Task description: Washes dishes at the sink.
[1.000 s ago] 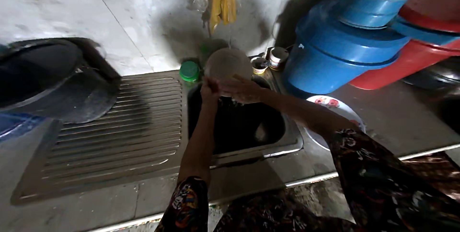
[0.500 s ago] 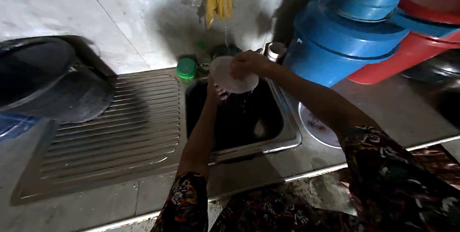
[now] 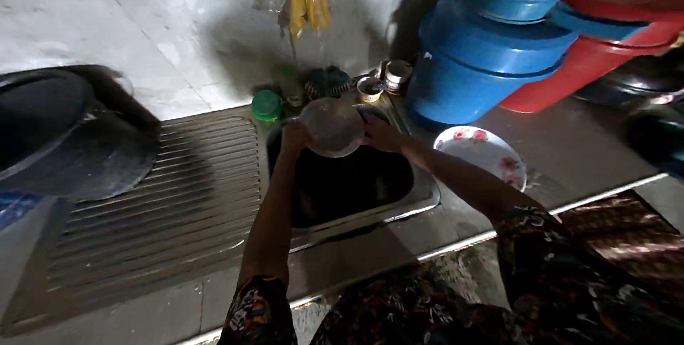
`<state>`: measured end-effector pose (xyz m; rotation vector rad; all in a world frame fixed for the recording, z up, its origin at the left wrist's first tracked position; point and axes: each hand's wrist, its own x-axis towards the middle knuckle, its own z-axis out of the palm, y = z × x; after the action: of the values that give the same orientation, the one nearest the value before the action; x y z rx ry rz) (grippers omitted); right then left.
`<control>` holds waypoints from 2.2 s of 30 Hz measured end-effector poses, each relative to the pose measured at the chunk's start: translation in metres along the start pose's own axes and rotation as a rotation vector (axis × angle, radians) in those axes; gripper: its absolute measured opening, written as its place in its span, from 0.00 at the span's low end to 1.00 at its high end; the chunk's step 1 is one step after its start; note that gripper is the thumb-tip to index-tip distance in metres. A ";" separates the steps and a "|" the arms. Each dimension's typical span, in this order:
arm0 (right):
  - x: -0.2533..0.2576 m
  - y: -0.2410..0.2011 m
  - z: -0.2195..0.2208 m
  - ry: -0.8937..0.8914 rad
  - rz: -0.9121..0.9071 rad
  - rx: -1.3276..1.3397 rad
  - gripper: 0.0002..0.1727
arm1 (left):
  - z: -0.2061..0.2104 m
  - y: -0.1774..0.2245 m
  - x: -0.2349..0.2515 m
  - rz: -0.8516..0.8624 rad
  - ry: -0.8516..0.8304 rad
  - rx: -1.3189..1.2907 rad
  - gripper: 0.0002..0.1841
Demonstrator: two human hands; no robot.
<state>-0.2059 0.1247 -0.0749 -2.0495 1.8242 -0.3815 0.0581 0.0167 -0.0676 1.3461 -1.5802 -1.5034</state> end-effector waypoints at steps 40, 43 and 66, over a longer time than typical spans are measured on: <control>-0.338 0.194 -0.147 0.506 0.484 0.924 0.24 | 0.225 0.047 -0.101 -0.127 -0.567 0.475 0.25; -0.396 0.259 -0.159 0.612 0.716 0.843 0.21 | 0.263 0.044 -0.098 -0.120 -0.552 0.471 0.25; -0.397 0.263 -0.144 0.041 1.090 0.005 0.45 | 0.215 0.045 -0.141 -0.173 0.052 0.127 0.16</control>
<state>-0.5535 0.4800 -0.0457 -0.7834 2.5856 -0.0989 -0.1011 0.2210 -0.0368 1.6168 -1.5838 -1.4744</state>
